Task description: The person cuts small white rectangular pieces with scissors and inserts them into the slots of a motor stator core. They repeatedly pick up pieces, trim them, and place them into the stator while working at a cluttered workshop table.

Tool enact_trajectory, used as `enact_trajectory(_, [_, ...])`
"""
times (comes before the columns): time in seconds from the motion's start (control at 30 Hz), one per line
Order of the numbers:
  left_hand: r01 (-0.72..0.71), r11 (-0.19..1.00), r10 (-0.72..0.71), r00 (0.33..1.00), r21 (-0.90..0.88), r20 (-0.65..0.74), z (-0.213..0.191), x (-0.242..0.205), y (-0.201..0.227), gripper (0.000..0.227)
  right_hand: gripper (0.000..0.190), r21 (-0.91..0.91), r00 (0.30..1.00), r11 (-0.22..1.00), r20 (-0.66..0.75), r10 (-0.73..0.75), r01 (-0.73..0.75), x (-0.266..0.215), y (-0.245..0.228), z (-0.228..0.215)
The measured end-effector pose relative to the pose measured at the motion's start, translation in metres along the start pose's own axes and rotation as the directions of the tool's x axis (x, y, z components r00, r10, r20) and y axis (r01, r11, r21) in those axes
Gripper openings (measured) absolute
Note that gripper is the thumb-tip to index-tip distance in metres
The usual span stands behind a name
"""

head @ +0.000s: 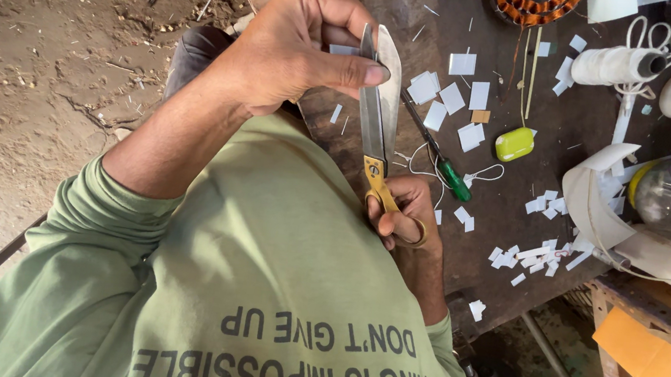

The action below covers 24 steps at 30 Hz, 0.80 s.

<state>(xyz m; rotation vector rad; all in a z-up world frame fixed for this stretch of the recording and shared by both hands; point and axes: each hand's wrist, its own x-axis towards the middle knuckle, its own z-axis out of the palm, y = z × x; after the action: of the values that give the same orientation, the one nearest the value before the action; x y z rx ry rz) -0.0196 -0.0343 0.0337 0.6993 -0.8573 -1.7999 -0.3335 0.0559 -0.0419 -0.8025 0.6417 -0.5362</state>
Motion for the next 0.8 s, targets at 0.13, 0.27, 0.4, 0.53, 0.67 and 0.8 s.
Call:
enact_trajectory(0.13, [-0.013,0.999,0.014,1.000,0.046,-0.015,-0.002,0.001,-0.004,0.015,0.046,-0.086,0.998,0.996,-0.059,-0.007,0.002,-0.003,0.004,-0.003])
enact_trajectory(0.27, [-0.015,0.999,0.015,1.000,0.037,-0.016,-0.007,0.004,-0.014,0.014,0.050,-0.066,0.998,0.997,-0.045,-0.049,0.046,-0.003,0.003,-0.003])
enact_trajectory(0.4, [-0.305,0.948,0.307,0.952,0.091,-0.003,-0.014,0.012,-0.022,0.014,0.058,0.026,0.983,0.984,-0.059,-0.176,0.178,-0.008,-0.001,-0.014])
enact_trajectory(0.53, [-0.376,0.891,0.408,0.909,0.255,-0.087,-0.018,0.014,-0.016,0.025,0.061,-0.023,0.966,0.972,-0.108,-0.235,0.234,-0.009,-0.008,-0.025])
enact_trajectory(0.67, [-0.262,0.957,0.283,0.936,0.121,-0.211,-0.009,0.010,-0.004,0.031,0.067,0.113,0.975,0.968,-0.017,-0.223,0.223,-0.007,-0.010,-0.013])
enact_trajectory(0.8, [-0.094,0.991,0.081,0.988,-0.092,-0.131,-0.002,0.009,0.002,0.016,0.076,0.172,0.990,0.978,-0.097,-0.102,0.118,-0.019,-0.005,0.014])
